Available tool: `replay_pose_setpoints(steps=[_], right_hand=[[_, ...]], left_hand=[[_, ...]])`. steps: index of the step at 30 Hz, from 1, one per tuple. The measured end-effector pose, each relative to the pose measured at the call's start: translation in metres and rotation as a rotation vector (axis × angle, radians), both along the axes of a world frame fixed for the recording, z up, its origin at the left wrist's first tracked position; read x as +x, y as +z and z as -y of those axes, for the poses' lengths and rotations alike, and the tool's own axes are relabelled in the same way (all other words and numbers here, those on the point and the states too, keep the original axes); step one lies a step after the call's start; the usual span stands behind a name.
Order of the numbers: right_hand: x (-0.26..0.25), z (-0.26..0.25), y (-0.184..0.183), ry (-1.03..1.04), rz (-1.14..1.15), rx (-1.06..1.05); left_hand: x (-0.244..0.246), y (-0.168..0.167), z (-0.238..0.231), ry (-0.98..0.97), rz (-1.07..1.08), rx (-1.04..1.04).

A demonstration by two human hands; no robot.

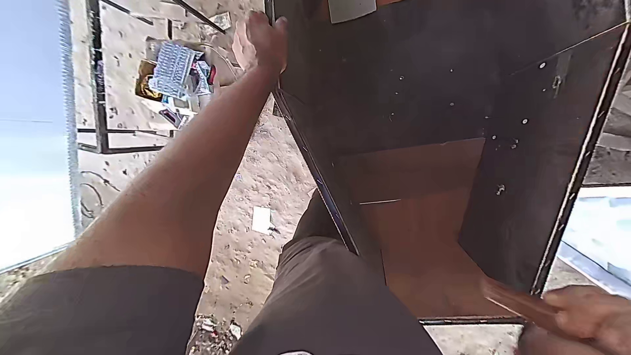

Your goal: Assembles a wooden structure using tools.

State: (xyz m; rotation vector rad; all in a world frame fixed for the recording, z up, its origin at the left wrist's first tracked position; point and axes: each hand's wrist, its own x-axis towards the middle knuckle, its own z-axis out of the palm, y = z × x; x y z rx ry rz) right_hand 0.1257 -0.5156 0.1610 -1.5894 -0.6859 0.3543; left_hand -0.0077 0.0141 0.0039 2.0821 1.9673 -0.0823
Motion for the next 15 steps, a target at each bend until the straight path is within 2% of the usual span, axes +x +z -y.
replay_pose_setpoints(steps=[1, 2, 3, 4, 5, 6, 7, 9, 11, 13, 15], right_hand=[[-0.023, 0.004, -0.011, 0.008, -0.055, -0.011], [-0.051, 0.012, -0.026, 0.037, -0.075, -0.175], [-0.081, 0.023, -0.042, 0.113, -0.053, -0.509], [-0.103, 0.033, -0.056, 0.291, -0.07, -0.872], [-0.111, 0.036, -0.065, 0.506, -0.233, -1.179], [-0.111, 0.036, -0.075, 0.598, -0.411, -1.317], [-0.096, 0.029, -0.081, 0.589, -0.444, -1.338], [-0.066, 0.012, -0.068, 0.394, -0.224, -1.162], [-0.034, -0.005, -0.042, 0.15, -0.007, -0.818], [-0.008, -0.02, -0.02, -0.053, 0.072, -0.474], [-0.008, -0.021, -0.026, -0.226, 0.075, -0.247]], left_hand=[[-0.001, -0.001, -0.001, -0.001, 0.005, -0.001], [-0.001, -0.002, -0.001, 0.0, 0.008, -0.004], [-0.002, -0.001, -0.002, -0.001, 0.017, -0.004], [-0.003, -0.001, -0.002, -0.002, 0.027, -0.006], [-0.005, -0.003, -0.001, -0.003, 0.042, -0.014], [-0.005, -0.004, -0.001, -0.013, 0.057, -0.02], [-0.003, -0.004, -0.005, -0.013, 0.083, -0.008], [-0.004, -0.005, -0.007, -0.018, 0.086, -0.003], [-0.005, -0.008, -0.005, -0.016, 0.063, 0.004], [-0.003, -0.007, -0.006, -0.024, 0.07, 0.022], [-0.003, -0.005, -0.003, -0.024, 0.095, 0.005]])
